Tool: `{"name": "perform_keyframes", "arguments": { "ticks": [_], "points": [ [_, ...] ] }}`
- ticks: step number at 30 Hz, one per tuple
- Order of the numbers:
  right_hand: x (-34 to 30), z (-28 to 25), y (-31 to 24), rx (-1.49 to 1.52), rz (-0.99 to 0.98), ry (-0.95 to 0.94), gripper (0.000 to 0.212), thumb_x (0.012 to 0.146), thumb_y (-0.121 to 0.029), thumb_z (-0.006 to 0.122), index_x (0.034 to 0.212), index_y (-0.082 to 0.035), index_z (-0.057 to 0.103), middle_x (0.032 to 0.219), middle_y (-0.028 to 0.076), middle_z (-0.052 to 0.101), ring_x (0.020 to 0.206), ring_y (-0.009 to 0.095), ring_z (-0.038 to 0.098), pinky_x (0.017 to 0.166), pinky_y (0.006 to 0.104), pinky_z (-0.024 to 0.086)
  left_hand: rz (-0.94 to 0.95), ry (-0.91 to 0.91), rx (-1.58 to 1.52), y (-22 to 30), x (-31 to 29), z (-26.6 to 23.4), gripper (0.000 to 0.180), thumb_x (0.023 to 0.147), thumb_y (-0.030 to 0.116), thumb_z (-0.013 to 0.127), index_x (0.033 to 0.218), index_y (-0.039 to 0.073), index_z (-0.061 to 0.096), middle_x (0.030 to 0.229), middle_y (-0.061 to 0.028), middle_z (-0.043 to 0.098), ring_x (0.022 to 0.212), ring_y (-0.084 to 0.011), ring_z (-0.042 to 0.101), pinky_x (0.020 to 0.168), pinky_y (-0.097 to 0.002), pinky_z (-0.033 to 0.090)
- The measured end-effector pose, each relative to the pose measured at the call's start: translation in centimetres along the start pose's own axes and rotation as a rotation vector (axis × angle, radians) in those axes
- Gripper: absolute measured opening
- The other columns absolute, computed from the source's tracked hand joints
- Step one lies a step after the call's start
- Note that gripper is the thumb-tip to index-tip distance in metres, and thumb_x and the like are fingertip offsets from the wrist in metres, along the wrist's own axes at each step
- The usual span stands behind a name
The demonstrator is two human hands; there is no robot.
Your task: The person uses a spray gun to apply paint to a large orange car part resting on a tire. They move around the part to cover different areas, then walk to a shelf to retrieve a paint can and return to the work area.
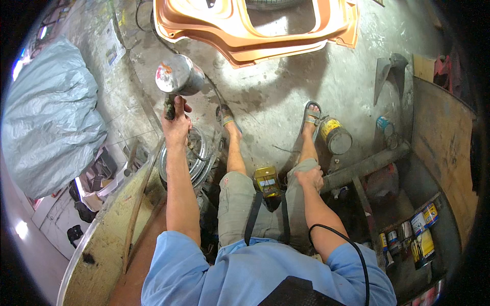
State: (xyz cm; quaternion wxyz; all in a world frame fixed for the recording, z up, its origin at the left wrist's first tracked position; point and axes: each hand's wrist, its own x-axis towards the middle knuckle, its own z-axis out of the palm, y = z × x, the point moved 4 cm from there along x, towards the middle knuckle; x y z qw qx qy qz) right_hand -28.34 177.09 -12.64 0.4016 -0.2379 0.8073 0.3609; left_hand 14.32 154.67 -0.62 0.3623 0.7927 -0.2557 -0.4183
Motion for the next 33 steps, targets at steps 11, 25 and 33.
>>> {"name": "perform_keyframes", "arguments": {
  "ticks": [11,25,33],
  "points": [
    [0.2,-1.1,0.9,0.066,0.024,-0.054,0.098,0.067,-0.049,0.09,0.143,-0.006,0.046,0.141,0.017,0.057,0.129,0.035,0.06,0.105,0.045,0.052,-0.192,-0.282,-0.103,2.0,-2.3,12.5,0.048,0.099,0.054,0.067,0.087,0.008,0.063,0.064,-0.0005,0.056,0.044,-0.0091,0.045,0.04,-0.0262,0.034],
    [0.7,-2.1,2.5,0.197,0.018,-0.063,0.089,0.073,-0.037,0.083,0.145,-0.004,0.043,0.14,0.02,0.056,0.128,0.036,0.06,0.108,0.0442,0.049,-0.134,-0.474,-0.155,6.0,-7.3,29.6,0.04,0.104,0.05,0.061,0.097,0.011,0.058,0.071,-0.0011,0.055,0.048,-0.0108,0.047,0.044,-0.0283,0.038],
    [1.2,-3.8,2.5,0.243,0.029,-0.08,0.085,0.074,-0.035,0.083,0.142,-0.003,0.045,0.138,0.02,0.058,0.125,0.035,0.062,0.105,0.043,0.052,-0.167,-0.198,-0.173,2.2,-11.2,21.6,0.045,0.103,0.052,0.061,0.097,0.008,0.058,0.076,-0.0038,0.056,0.049,-0.0106,0.046,0.044,-0.0284,0.039]
  ]
}}
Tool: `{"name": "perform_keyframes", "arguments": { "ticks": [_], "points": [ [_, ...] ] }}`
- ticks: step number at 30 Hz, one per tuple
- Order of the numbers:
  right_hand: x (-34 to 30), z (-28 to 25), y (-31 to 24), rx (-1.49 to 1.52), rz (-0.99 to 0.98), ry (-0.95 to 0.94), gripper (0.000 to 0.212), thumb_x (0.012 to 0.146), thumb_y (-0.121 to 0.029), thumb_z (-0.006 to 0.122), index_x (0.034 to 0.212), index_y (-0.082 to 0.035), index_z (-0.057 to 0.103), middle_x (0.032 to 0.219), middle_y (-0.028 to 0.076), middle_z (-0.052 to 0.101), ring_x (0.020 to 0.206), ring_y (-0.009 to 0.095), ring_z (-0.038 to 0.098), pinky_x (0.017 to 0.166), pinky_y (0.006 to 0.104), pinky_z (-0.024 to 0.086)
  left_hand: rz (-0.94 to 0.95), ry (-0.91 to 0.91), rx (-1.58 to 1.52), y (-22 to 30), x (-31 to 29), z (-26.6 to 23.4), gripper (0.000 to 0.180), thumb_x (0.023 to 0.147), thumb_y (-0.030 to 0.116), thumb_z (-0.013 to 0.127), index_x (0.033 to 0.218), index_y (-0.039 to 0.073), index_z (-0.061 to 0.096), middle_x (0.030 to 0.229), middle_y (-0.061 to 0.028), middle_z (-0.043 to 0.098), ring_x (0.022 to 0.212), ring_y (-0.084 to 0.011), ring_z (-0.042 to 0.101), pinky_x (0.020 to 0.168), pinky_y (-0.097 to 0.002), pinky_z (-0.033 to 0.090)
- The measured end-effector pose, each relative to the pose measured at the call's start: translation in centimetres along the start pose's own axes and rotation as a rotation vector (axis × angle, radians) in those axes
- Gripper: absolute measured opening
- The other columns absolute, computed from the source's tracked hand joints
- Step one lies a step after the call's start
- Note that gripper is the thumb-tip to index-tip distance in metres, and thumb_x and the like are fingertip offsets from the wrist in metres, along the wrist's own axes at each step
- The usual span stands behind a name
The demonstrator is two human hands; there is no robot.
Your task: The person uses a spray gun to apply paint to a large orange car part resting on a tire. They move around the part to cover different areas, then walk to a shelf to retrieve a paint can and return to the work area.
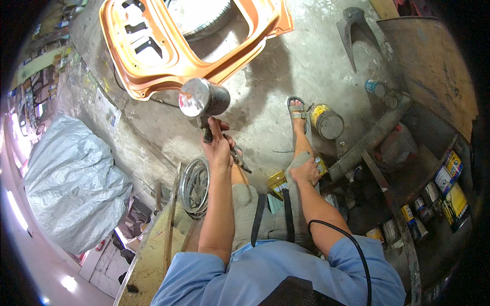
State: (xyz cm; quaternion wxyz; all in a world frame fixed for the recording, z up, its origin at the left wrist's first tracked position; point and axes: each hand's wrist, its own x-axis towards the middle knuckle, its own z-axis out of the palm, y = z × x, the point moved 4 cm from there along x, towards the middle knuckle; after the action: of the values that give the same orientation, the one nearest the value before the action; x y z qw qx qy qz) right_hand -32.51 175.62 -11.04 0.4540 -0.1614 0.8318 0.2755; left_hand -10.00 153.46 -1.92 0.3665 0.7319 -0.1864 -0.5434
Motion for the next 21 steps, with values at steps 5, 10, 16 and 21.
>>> {"name": "perform_keyframes", "arguments": {
  "ticks": [5,10,16,21],
  "points": [
    [0.7,-0.8,0.4,0.014,-0.003,-0.004,0.087,0.072,-0.038,0.084,0.142,-0.005,0.047,0.139,0.018,0.057,0.127,0.035,0.061,0.106,0.0432,0.051,-0.063,-0.131,-0.108,-0.8,0.1,5.7,0.042,0.106,0.049,0.058,0.094,0.009,0.057,0.072,-0.0024,0.053,0.046,-0.0114,0.046,0.042,-0.0288,0.039],
    [1.5,-1.2,1.3,0.031,0.002,-0.036,0.089,0.072,-0.039,0.085,0.144,-0.005,0.045,0.139,0.018,0.057,0.127,0.036,0.06,0.107,0.0435,0.05,-0.05,-0.263,-0.204,1.1,2.0,15.6,0.042,0.107,0.05,0.055,0.09,0.011,0.053,0.067,-0.0003,0.048,0.047,-0.0125,0.043,0.045,-0.0313,0.039],
    [2.2,-1.3,2.0,0.045,-0.005,-0.06,0.092,0.072,-0.041,0.087,0.145,-0.005,0.044,0.14,0.017,0.056,0.128,0.036,0.06,0.107,0.0434,0.05,0.002,-0.308,-0.355,2.7,3.1,21.9,0.046,0.103,0.056,0.058,0.092,0.011,0.054,0.067,-0.0015,0.048,0.046,-0.0132,0.043,0.045,-0.0312,0.039],
    [2.1,-2.1,2.2,0.06,-0.037,-0.054,0.09,0.075,-0.04,0.086,0.144,0.0,0.044,0.14,0.02,0.057,0.129,0.036,0.058,0.107,0.0426,0.05,-0.092,-0.173,-0.307,-0.8,2.1,20.3,0.047,0.102,0.056,0.059,0.092,0.011,0.054,0.067,-0.0004,0.046,0.047,-0.0128,0.043,0.043,-0.0306,0.037]
  ]
}}
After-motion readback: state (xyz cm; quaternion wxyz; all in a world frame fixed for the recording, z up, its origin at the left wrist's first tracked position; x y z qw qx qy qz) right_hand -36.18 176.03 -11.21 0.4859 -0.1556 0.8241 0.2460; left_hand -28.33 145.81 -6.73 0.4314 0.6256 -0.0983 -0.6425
